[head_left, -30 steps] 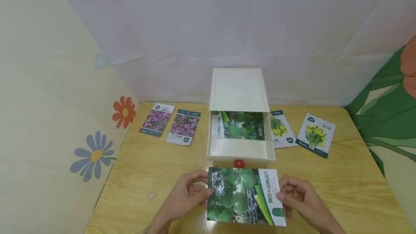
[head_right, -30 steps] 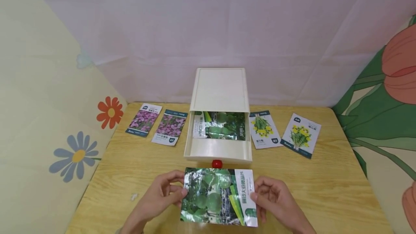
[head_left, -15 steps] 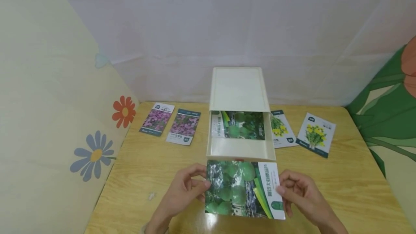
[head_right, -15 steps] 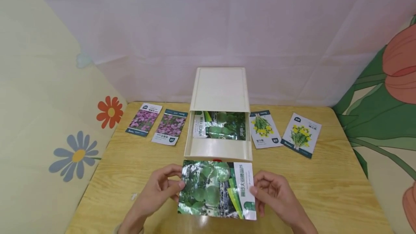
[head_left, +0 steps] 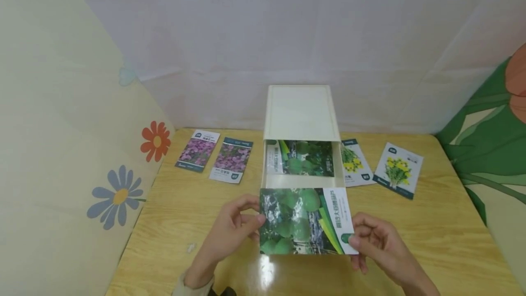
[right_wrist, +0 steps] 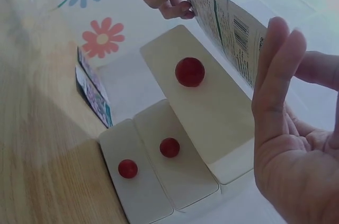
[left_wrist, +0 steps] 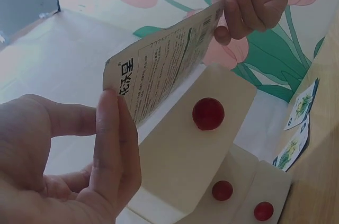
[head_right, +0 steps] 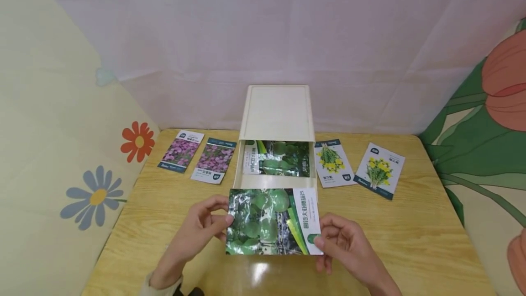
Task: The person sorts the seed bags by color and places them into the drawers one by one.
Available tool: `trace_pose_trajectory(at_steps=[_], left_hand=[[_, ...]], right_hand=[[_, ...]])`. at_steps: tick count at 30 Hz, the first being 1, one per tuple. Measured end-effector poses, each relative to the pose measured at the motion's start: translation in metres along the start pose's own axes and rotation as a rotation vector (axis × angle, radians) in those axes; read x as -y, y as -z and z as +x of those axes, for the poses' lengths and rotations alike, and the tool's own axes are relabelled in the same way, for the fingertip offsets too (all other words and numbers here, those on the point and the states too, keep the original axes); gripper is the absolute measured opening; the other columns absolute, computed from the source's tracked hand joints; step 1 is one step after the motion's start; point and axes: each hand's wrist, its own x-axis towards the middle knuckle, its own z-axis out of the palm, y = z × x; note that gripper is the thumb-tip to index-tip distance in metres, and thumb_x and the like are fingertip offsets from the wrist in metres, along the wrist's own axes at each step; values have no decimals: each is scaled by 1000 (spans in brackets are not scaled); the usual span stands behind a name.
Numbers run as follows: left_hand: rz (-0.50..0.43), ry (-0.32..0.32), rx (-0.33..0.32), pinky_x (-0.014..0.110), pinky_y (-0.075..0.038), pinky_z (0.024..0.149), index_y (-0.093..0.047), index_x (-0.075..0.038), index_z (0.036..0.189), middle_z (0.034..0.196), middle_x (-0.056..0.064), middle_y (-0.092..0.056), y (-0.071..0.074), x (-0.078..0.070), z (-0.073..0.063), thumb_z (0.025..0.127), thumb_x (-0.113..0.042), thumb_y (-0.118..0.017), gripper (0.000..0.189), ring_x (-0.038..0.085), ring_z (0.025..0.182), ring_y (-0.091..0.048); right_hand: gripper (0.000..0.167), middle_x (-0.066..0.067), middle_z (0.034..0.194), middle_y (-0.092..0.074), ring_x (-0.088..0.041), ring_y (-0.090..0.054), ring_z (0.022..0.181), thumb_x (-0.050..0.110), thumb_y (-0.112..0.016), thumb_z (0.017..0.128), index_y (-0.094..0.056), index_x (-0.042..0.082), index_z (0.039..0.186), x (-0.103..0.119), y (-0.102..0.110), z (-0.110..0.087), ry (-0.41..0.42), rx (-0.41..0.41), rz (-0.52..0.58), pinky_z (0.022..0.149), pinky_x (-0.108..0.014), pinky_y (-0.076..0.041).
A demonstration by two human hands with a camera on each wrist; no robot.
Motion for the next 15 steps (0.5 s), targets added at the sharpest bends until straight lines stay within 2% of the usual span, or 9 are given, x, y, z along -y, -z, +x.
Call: trace_pose_trajectory(at_steps=[5, 8, 15], left_hand=[[21, 10, -23, 34, -68, 62, -61, 9, 129, 115, 10, -66, 1, -5, 5, 100, -1, -69, 32, 7, 70, -70], [26, 13, -24, 38, -68, 64, -61, 8, 131, 116, 13, -67, 2, -7, 7, 102, -3, -67, 31, 8, 71, -72], [-3, 13, 13, 37, -69, 67, -59, 9, 132, 115, 12, -67, 3, -11, 9, 104, -4, -64, 32, 11, 78, -73]], right_hand=[[33, -11, 90, -77, -26, -71, 63, -21, -33, 103, -59, -7, 117, 0, 1, 4, 61, 19, -2, 41, -37, -57], [34, -12, 86, -76, -26, -70, 60, -22, -33, 103, -60, -6, 115, 2, 0, 5, 74, 3, -22, 40, -37, -56], [33, -17, 80, -71, -29, -67, 57, -22, -35, 102, -61, -5, 113, 9, 0, 8, 79, -40, -79, 38, -37, -55]])
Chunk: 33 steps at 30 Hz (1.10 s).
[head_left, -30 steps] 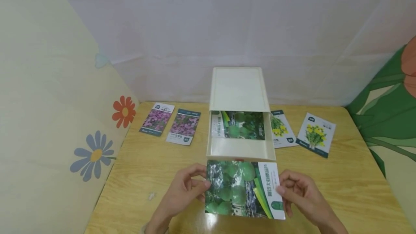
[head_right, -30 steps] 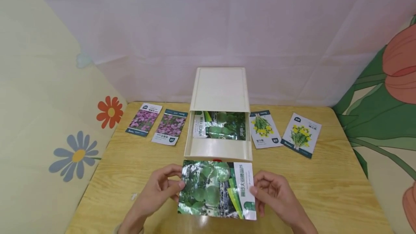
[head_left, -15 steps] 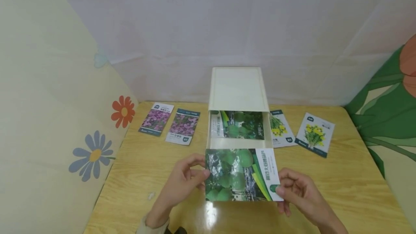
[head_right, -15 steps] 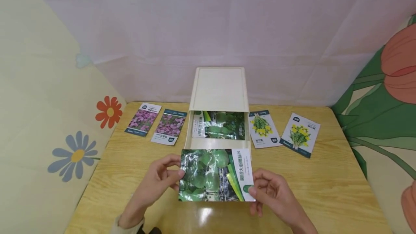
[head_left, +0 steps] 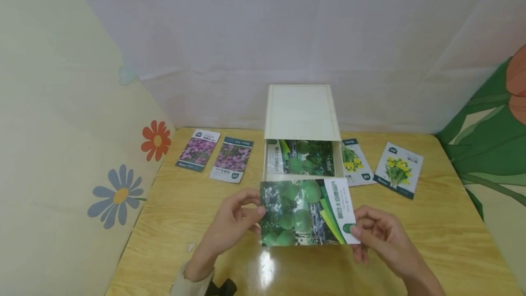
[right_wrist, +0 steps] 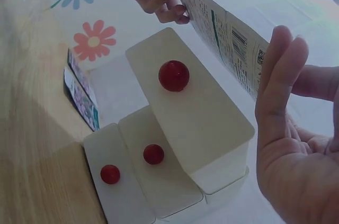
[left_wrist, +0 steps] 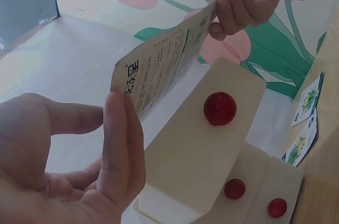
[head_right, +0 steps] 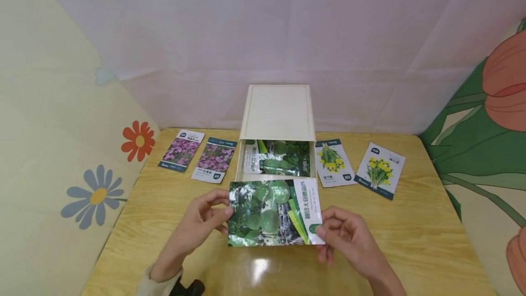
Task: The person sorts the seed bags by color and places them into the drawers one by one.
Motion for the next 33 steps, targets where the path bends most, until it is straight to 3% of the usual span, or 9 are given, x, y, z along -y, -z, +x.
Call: trace_pose_trajectory(at_steps=[9, 17, 23, 33], left_hand=[[2, -14, 57, 31, -67, 67, -57, 10, 130, 113, 8, -66, 0, -3, 1, 103, -3, -64, 31, 10, 76, -71], [38, -21, 81, 29, -66, 66, -58, 8, 129, 110, 13, -66, 1, -5, 1, 103, -1, -63, 28, 9, 78, -71], [83, -35, 86, 28, -64, 62, -59, 6, 129, 110, 18, -66, 4, -5, 3, 102, -1, -65, 28, 9, 76, -70], [143, -56, 10, 30, -63, 57, -60, 4, 130, 110, 21, -67, 8, -9, 14, 101, 0, -66, 30, 14, 72, -70]], right_hand=[[38, -14, 84, -72, -24, -69, 60, -28, -32, 99, -60, -11, 118, 1, 8, 6, 120, 5, -8, 37, -36, -52], [38, -4, 85, -74, -13, -71, 63, -22, -37, 103, -63, 1, 119, 10, 7, 12, 42, -82, -89, 40, -34, -55], [32, -4, 88, -76, -11, -71, 66, -17, -41, 105, -62, 1, 121, 12, 7, 19, -5, -146, -132, 44, -33, -56], [37, -4, 95, -75, -11, -72, 73, -18, -42, 105, -58, -2, 134, 14, 9, 30, 32, -127, -150, 50, -31, -59]])
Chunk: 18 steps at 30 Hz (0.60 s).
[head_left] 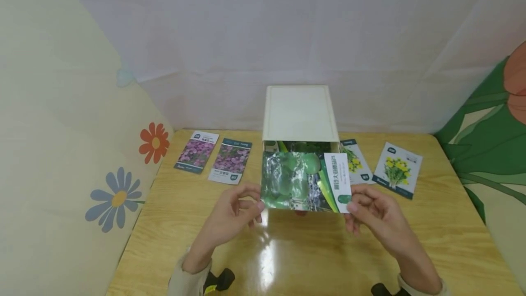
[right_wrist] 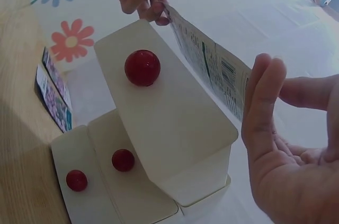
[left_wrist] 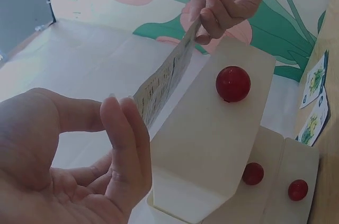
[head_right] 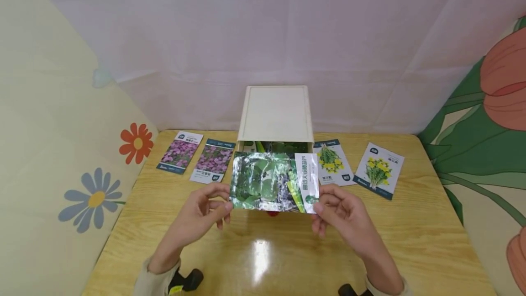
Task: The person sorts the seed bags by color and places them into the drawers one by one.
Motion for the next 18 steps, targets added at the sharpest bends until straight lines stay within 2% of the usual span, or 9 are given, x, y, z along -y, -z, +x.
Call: trace_pose_trajectory(at_steps=[5, 9, 13, 16, 18], left_hand=[[29, -37, -17, 34, -64, 57, -60, 6, 131, 108, 25, -67, 2, -2, 6, 101, 1, -65, 31, 16, 72, -70], [58, -39, -38, 31, -62, 55, -61, 4, 132, 109, 22, -67, 3, -4, 10, 101, -1, -66, 31, 14, 71, -68], [123, -47, -67, 26, -65, 73, -63, 2, 131, 110, 18, -69, 3, -3, 13, 100, -4, -68, 31, 12, 83, -69], [168, -67, -89, 29, -64, 90, -65, 3, 130, 110, 18, -71, 3, -1, 16, 100, -6, -70, 31, 13, 92, -70], [183, -74, -98, 31, -65, 89, -65, 3, 129, 109, 17, -72, 3, -1, 17, 100, -6, -70, 31, 13, 91, -70]], right_hand=[[41, -5, 98, -73, -12, -71, 76, -21, -42, 102, -50, -10, 141, 1, 2, 5, 42, 34, -3, 51, -33, -59], [37, -5, 97, -73, -10, -71, 77, -19, -43, 104, -54, -5, 136, 1, 2, 7, 15, 13, -1, 54, -28, -60], [32, -5, 94, -74, -8, -71, 75, -17, -44, 105, -58, 2, 126, 0, 2, 8, -24, -16, 31, 55, -23, -59], [27, -6, 91, -74, -7, -71, 72, -16, -46, 105, -59, 1, 121, -1, 2, 9, -40, -32, 54, 53, -21, -57], [24, -6, 89, -73, -8, -69, 69, -16, -46, 105, -59, -2, 120, -2, 2, 11, -27, -34, 55, 49, -23, -55]])
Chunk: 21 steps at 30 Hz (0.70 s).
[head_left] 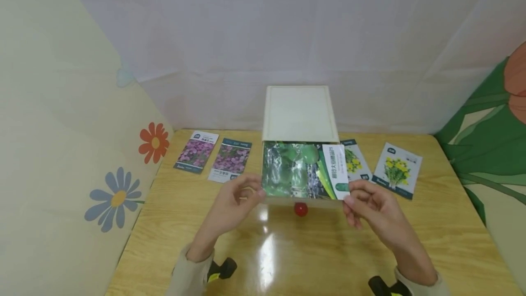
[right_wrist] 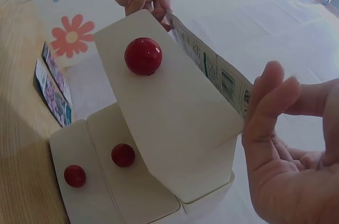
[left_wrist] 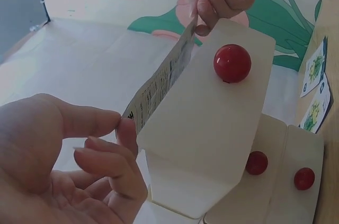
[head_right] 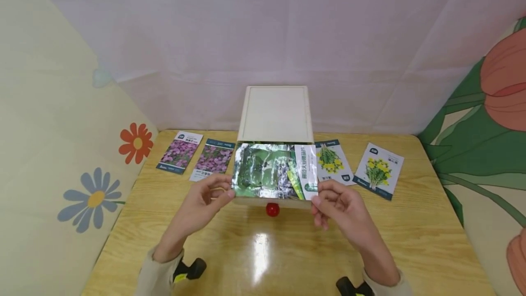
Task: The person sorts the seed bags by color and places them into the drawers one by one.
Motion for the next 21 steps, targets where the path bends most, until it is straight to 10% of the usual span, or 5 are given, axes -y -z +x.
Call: trace_pose_trajectory(at_steps=[21], left_hand=[[72, 20, -52, 26, -59, 62, -68, 0, 124, 101, 13, -73, -1, 8, 8, 103, -13, -69, 24, 33, 81, -70]], right_hand=[[14, -1, 66, -60, -24, -42, 46, -9, -48, 108, -61, -9, 108, -5, 7, 12, -2, -9, -124, 32, -42, -24]])
